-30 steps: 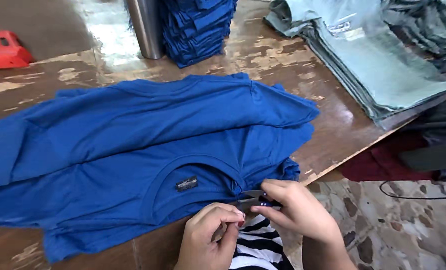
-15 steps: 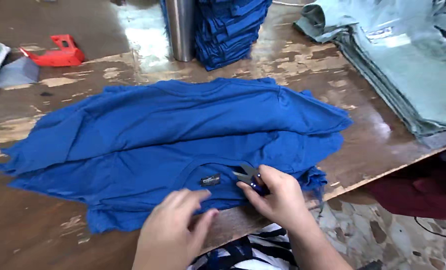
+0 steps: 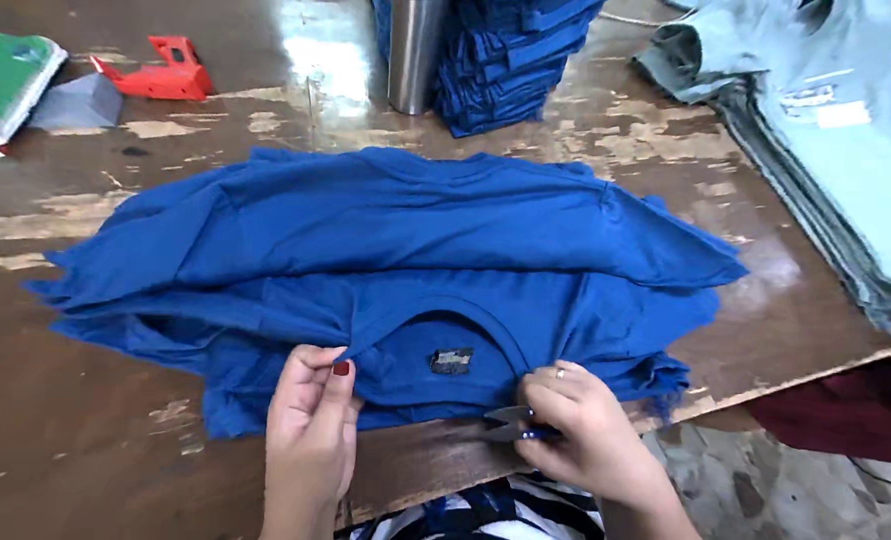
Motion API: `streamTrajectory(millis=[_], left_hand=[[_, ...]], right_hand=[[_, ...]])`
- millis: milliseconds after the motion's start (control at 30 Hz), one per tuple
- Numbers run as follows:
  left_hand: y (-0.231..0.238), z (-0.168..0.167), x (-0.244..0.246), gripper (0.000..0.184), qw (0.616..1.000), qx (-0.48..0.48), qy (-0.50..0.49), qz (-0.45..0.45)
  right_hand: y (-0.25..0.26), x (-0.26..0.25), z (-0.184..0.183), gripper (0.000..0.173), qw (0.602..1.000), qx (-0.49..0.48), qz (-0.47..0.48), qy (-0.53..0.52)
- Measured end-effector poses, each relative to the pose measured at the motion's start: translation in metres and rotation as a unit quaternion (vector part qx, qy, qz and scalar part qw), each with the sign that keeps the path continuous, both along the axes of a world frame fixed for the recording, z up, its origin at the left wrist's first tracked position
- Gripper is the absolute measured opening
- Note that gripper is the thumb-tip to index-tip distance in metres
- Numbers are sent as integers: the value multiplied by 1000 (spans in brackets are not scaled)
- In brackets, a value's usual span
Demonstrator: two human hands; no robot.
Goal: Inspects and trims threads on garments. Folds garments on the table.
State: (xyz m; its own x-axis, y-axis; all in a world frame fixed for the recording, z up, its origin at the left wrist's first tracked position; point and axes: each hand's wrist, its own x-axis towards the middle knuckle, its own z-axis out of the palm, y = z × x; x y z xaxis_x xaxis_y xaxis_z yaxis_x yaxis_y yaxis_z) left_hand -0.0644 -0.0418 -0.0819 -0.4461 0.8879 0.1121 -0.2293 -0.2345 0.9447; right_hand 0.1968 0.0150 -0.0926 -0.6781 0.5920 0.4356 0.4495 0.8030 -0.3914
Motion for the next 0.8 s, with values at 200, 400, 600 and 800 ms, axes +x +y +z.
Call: streamTrajectory(millis=[200, 400, 600, 800], left_hand=[[-8, -11, 1, 21, 978, 46, -188, -73], [-9, -22, 16, 39, 991, 77, -106, -21], [-9, -26, 18, 6, 996, 66, -61, 12], [-15, -29, 14, 6, 994, 84, -61, -30]], right_hand=[[-7, -53, 6, 35, 983, -138, 65, 103], [-7, -73, -5, 39, 987, -143, -7, 77], [-13, -75, -7, 38, 996, -80, -35, 35], [-14, -90, -4, 43, 998, -21, -60, 2]])
